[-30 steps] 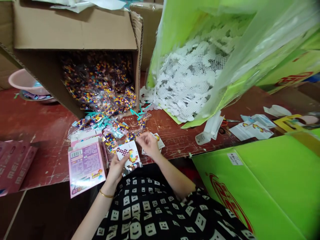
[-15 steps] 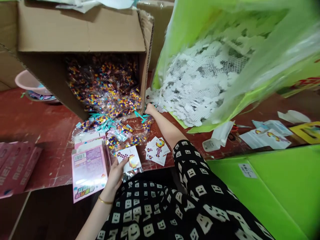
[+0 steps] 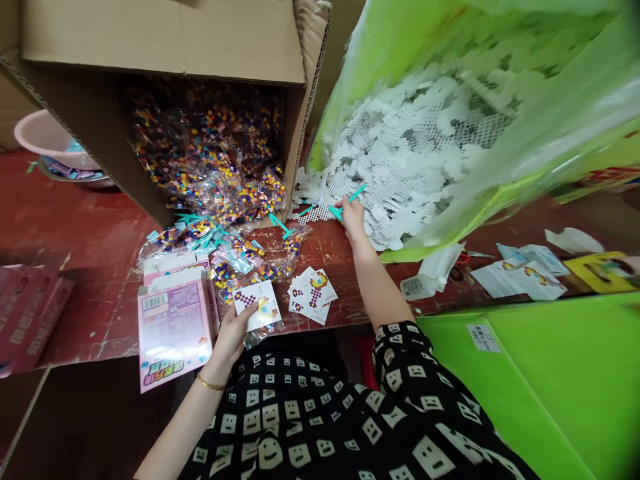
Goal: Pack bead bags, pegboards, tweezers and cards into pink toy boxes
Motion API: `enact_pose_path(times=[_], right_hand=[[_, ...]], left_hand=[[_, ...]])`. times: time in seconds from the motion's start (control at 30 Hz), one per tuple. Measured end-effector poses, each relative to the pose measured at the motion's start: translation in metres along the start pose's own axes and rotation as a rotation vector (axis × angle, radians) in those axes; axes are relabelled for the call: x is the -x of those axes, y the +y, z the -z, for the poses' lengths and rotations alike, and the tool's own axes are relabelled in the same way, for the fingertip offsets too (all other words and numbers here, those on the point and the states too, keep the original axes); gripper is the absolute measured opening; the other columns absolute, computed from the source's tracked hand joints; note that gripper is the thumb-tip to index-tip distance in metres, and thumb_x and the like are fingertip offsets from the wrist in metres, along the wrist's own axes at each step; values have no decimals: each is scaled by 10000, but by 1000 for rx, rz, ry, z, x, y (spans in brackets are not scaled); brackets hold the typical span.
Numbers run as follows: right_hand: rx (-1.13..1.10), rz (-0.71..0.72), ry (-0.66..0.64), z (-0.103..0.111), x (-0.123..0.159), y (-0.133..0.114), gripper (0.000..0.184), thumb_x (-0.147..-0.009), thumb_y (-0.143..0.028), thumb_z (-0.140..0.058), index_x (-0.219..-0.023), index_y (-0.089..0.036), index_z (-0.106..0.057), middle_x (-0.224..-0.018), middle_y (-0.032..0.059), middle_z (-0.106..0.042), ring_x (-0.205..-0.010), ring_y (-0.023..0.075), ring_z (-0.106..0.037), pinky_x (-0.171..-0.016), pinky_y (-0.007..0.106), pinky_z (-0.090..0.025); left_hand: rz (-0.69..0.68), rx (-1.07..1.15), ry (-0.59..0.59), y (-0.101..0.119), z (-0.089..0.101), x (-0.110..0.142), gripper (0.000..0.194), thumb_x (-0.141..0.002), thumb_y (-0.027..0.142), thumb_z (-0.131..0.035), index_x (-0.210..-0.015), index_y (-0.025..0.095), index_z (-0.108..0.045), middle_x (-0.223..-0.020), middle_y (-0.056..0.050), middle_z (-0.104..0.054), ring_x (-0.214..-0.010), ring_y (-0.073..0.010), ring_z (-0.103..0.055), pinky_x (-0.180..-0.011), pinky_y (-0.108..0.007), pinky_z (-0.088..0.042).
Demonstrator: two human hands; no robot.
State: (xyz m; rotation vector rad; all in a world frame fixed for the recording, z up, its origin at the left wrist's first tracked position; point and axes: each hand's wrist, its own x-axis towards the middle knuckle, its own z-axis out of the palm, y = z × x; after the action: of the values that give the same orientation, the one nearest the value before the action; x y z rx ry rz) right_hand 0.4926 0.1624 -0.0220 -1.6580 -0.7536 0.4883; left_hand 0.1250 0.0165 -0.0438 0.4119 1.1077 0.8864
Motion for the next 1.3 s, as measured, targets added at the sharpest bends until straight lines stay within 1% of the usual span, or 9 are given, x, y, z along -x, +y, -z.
enact_pose_path(times=[0.13, 0.3, 0.6, 0.7, 0.8, 0.9, 0.97, 1.2, 1.3], right_hand=[[-41, -359, 35, -9, 2, 5, 108, -854, -157, -617, -762, -153, -559, -577, -34, -509, -561, 101, -508, -539, 192, -471], [-151, -525, 76, -41, 14, 17, 60, -888, -154, -571, -842, -164, -535, -525, -80, -446, -430, 80, -426, -418, 190, -451], [-264, -441, 197, -44, 18, -8, 224, -825, -232, -711, -913, -135, -529, -586, -88, -498, -460, 59, -422, -414, 182, -439], [-326, -228, 229, -24, 44, -33, 240, -839, -316, -699, -916, -165, -529, -530, -116, -451, -413, 53, -394, -405, 168, -416], [-440, -17, -126, 2, 95, -50, 326, -760, -414, -766, -802, -203, -522, -408, -153, -357, -312, 52, -365, -371, 173, -398], [-273, -155, -777, 9, 160, -54, 397, -642, -460, -843, -720, -182, -571, -381, -114, -441, -278, 55, -377, -312, 179, -326], [-128, -232, -1006, -2, 198, -52, 412, -605, -472, -859, -710, -172, -597, -415, -83, -503, -287, 58, -390, -288, 180, -263], [-200, -71, -630, -37, 238, -48, 462, -816, -680, -590, -921, -231, -561, -555, -85, -462, -371, 65, -395, -356, 202, -305], [-143, -22, -620, -33, 241, -54, 497, -938, -687, -351, -859, -234, -540, -587, -48, -461, -415, 101, -450, -404, 236, -383]], left_hand=[[12, -4, 6, -3, -3, 4, 274, -792, 46, -686, -1055, 100, -630, -895, -114, -757, -742, -219, -743, -686, -297, -629], [30, 0, 52, -1, 1, 10, 251, -834, 37, -642, -1073, 110, -625, -876, -107, -756, -711, -221, -743, -664, -310, -631], [41, 45, 72, 1, 9, 11, 254, -842, 48, -634, -1088, 111, -632, -925, -108, -760, -720, -208, -742, -695, -309, -631], [28, 91, 48, -1, 9, 10, 224, -871, 102, -626, -1094, 118, -644, -961, -108, -758, -792, -217, -745, -767, -329, -625], [14, 141, 5, -5, 11, 7, 231, -899, 226, -633, -1106, 122, -646, -1039, -121, -747, -973, -258, -724, -882, -378, -596], [-29, 166, -88, -12, 12, 8, 430, -775, 374, -788, -1100, 136, -637, -1106, -129, -731, -1077, -301, -684, -938, -408, -567], [-87, 120, -174, -16, 11, 12, 591, -637, 370, -895, -1114, 144, -628, -1116, -124, -727, -1043, -297, -692, -920, -391, -569], [-159, -12, -173, -18, 2, 21, 558, -633, 290, -894, -1099, 144, -623, -1031, -103, -745, -825, -218, -716, -772, -330, -584], [-161, 24, -140, -16, 1, 17, 595, -614, 268, -896, -1127, 147, -620, -1083, -107, -738, -906, -230, -714, -847, -338, -568]])
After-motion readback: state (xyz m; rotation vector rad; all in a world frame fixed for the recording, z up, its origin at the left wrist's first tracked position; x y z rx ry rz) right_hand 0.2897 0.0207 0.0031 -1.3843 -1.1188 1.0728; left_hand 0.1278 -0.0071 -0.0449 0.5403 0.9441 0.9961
